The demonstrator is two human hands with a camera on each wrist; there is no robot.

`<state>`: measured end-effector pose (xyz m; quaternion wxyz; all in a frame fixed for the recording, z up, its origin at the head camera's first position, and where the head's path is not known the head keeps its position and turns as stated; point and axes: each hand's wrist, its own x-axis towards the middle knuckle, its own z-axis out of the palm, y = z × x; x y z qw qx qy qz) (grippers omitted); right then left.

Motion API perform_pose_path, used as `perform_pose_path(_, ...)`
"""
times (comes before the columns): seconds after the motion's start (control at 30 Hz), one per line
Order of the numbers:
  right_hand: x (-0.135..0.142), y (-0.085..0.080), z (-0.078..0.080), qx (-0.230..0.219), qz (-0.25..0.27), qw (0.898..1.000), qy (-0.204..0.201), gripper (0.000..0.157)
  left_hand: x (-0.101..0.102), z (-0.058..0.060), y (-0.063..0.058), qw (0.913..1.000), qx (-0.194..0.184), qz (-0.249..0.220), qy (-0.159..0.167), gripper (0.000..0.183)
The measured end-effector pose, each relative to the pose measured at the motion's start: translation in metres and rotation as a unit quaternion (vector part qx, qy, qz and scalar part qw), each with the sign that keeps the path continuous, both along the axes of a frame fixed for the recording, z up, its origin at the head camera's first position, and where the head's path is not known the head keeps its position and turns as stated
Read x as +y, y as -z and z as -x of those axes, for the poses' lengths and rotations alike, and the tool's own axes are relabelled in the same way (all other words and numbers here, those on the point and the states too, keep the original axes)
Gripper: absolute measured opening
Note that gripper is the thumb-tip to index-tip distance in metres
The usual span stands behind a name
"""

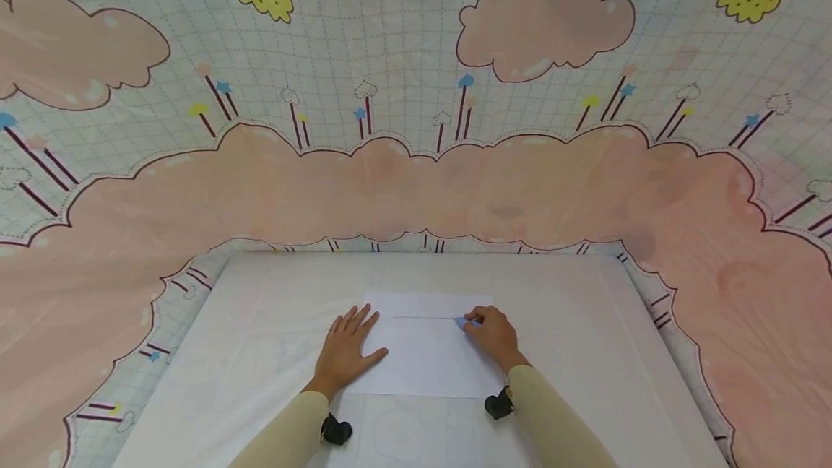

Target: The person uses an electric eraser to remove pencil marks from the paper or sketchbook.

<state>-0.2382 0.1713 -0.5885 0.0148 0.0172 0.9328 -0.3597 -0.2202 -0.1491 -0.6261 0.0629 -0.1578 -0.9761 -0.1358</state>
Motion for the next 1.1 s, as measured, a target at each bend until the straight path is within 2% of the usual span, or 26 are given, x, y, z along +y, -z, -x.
perform_pose_path(0.4, 0.0037, -0.0021, -0.0009, 0.002, -0.013, 1.0, 0.003, 0.015, 0.0002, -0.0004, 0.0004, 1.0, 0.006, -0.001, 0.002, 0.079)
perform_pose_path(0.7, 0.0007, -0.0021, -0.0027, 0.002, 0.004, 1.0, 0.001, 0.015, 0.0, -0.0003, 0.0003, 1.0, 0.005, -0.003, 0.002, 0.079)
perform_pose_path(1.1, 0.0052, -0.0037, -0.0033, 0.004, -0.006, 1.0, 0.002, 0.015, 0.0008, -0.0003, 0.0011, 1.0, -0.003, 0.003, -0.002, 0.079)
